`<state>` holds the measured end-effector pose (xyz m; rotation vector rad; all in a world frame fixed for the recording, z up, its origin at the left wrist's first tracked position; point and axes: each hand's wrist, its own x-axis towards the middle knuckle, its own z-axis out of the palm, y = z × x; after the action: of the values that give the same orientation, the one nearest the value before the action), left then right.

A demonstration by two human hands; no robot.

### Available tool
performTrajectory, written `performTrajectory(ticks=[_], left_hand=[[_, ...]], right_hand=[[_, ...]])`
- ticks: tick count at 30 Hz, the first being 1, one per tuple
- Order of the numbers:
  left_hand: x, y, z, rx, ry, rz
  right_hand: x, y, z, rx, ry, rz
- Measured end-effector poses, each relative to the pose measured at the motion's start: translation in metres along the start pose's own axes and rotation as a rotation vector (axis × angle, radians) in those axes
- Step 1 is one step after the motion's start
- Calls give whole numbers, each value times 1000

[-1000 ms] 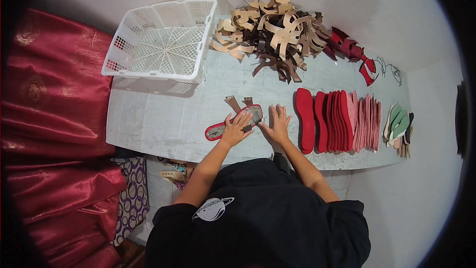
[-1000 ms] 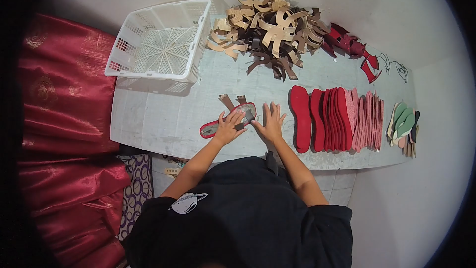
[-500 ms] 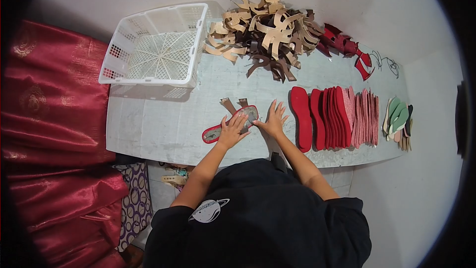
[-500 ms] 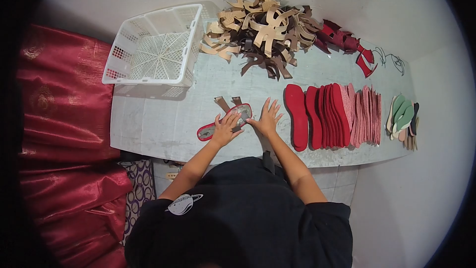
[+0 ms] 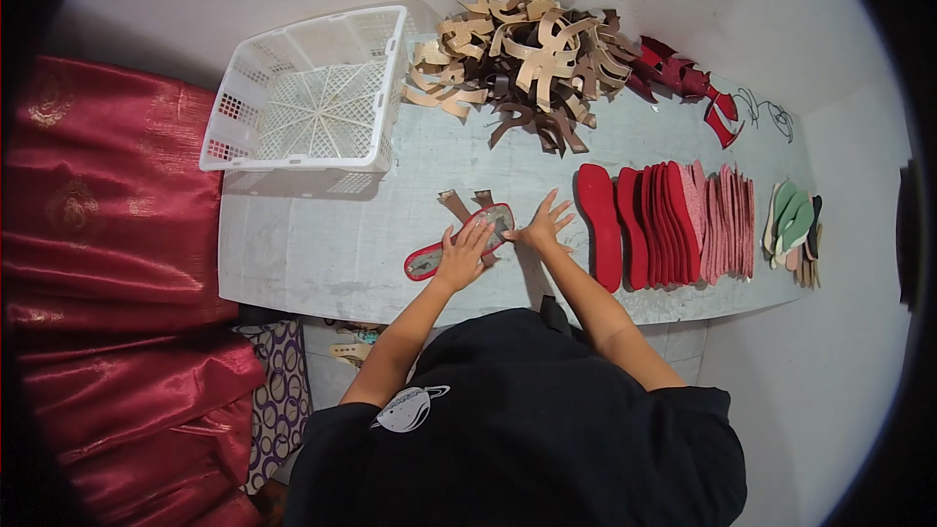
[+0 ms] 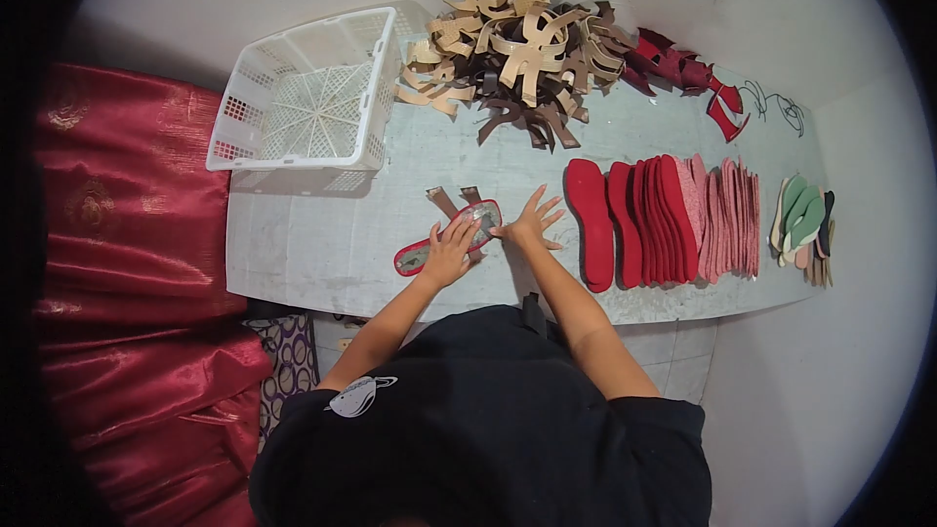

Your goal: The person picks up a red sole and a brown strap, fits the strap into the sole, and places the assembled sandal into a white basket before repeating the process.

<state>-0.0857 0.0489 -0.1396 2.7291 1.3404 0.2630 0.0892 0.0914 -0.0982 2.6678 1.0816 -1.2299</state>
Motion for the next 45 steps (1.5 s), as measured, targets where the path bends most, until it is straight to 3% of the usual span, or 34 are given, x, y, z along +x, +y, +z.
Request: performTrajectory(ticks=[3, 9, 11, 13, 17, 20, 23, 25, 27, 37, 39, 45], left_hand=[[-1, -5, -11, -27, -47, 31], [14, -28, -55, -381, -115, 169], [25, -45, -59, -456, -26, 310], [37, -55, -63, -438, -10, 312], [60, -60, -50, -452, 156, 119], [75, -58, -26, -720, 100, -207], [87, -51, -12, -896, -31, -236], [93, -48, -1, -863, 27, -204], [96, -49, 6, -797, -156, -378], [96, -33, 2, -778, 76, -509], [93, -30, -1, -916, 105, -533], [87, -25, -6, -899, 77, -434]], right_hand=[[-1, 1, -1, 16, -2, -14], [7, 0, -1, 14, -45, 14], [9, 0, 0, 15, -55, 12], [11, 1, 2, 42, -53, 17], [8, 0, -3, 46, -69, 25], [4, -1, -5, 70, -88, 35], [8, 2, -1, 80, -42, 37], [4, 0, -4, 60, -67, 15], [1, -1, -8, 66, -73, 22], [-2, -1, -9, 85, -77, 28], [-5, 2, -8, 80, -80, 22], [-2, 5, -5, 78, -55, -7]])
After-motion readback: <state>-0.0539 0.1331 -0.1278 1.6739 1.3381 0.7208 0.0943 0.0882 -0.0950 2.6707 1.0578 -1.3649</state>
